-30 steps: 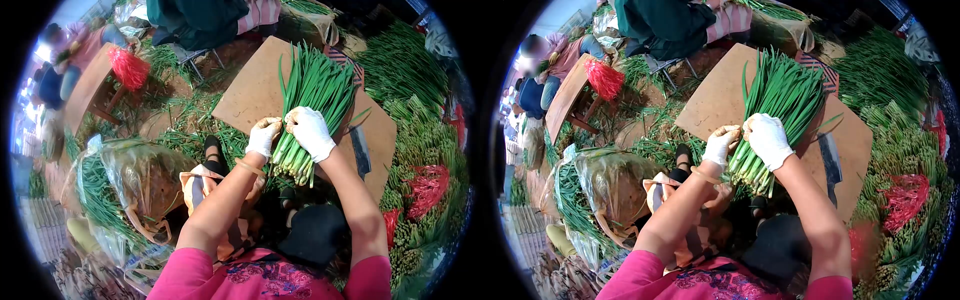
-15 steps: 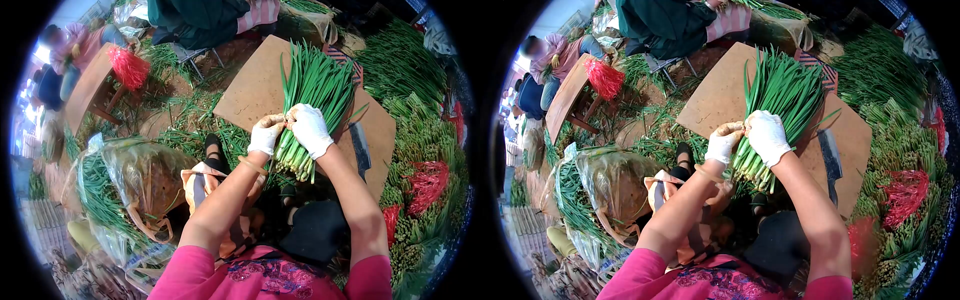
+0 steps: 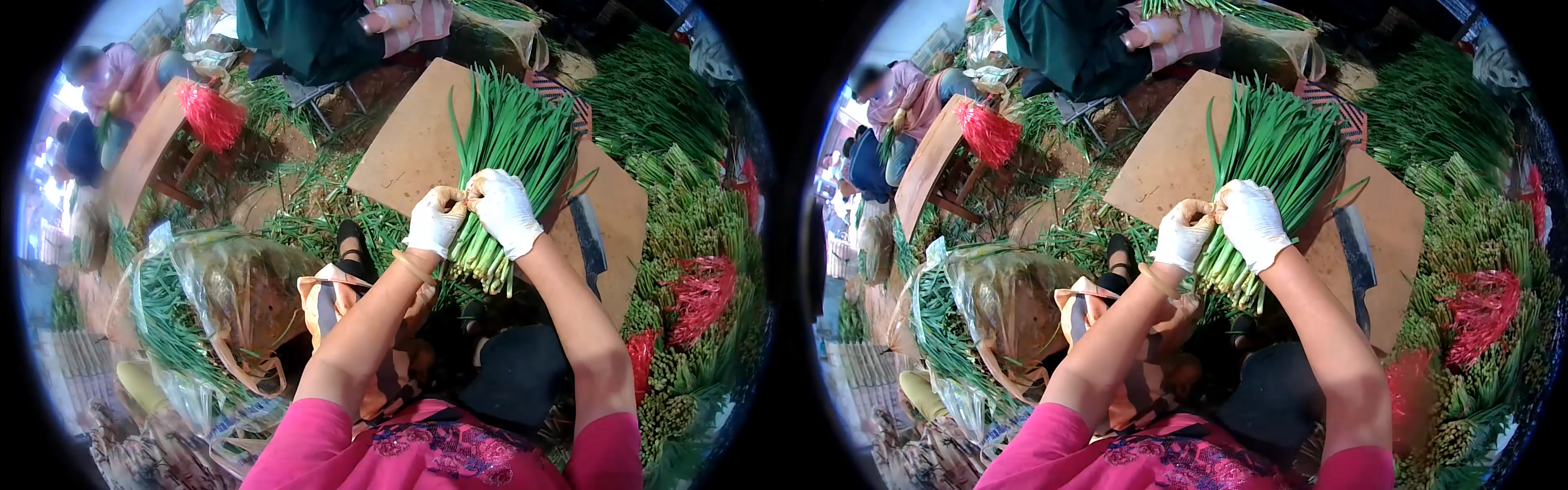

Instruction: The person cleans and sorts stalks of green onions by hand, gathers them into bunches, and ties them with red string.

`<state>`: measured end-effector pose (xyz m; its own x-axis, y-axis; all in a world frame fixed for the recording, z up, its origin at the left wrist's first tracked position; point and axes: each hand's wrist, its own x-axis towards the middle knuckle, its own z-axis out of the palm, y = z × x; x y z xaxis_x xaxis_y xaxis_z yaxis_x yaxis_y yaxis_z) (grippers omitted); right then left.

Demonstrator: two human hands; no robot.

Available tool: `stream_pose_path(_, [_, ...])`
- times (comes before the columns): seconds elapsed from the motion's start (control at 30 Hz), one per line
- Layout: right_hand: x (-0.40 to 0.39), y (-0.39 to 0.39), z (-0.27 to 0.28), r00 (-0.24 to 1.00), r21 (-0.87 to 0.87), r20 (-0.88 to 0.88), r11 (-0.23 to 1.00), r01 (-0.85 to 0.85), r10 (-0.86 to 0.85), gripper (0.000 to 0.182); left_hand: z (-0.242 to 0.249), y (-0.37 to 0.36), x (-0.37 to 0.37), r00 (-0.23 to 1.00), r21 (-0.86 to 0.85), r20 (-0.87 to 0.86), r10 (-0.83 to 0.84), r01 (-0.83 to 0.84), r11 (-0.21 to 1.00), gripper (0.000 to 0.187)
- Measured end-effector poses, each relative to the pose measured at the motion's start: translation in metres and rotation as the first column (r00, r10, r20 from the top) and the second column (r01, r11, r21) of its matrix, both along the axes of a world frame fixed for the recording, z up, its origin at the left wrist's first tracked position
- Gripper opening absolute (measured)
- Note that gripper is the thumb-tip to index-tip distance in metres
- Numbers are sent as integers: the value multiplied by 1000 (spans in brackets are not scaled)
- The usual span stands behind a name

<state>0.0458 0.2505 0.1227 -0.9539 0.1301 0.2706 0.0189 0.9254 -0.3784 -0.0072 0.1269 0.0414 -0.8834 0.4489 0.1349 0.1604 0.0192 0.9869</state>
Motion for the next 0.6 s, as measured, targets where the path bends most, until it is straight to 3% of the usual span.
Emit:
stream_pose_path(0.1, [2, 5, 5, 998, -13, 11, 998, -54, 54, 12, 4, -1, 0, 995, -55, -94, 13, -18, 998, 9])
stream_pose_path(0.13, [5, 9, 13, 991, -51, -30, 990, -131, 129, 13, 8, 1, 3, 1000, 9, -1, 0, 0, 1000, 9])
stream_pose_path(0.2, [12, 12, 27, 991, -170, -132, 984, -58, 35, 15, 10, 3, 4, 999, 23, 34, 5, -6, 1000, 11])
stream_pose_path(0.33, [20, 4, 45, 990, 101, 144, 995, -4, -10, 15, 9, 6, 6, 999, 20, -10, 31, -31, 999, 10])
stream_pose_path(0.37, [20, 7, 32, 999, 147, 38, 989, -31, 26, 14, 9, 6, 6, 999, 28, -23, 26, -25, 999, 10])
stream_pose_path(0.4, [18, 5, 30, 994, 187, 108, 982, -14, -7, 14, 9, 6, 6, 999, 36, -36, 22, -21, 999, 10])
stream_pose_path(0.47, [10, 1, 27, 967, 269, 243, 963, 7, -75, 15, -2, 8, 6, 998, 80, 60, -9, 4, 997, 9])
stream_pose_path(0.6, [12, 5, 16, 986, 306, 161, 952, -21, -30, 15, -7, 7, 5, 954, 265, 257, -154, 84, 961, 19])
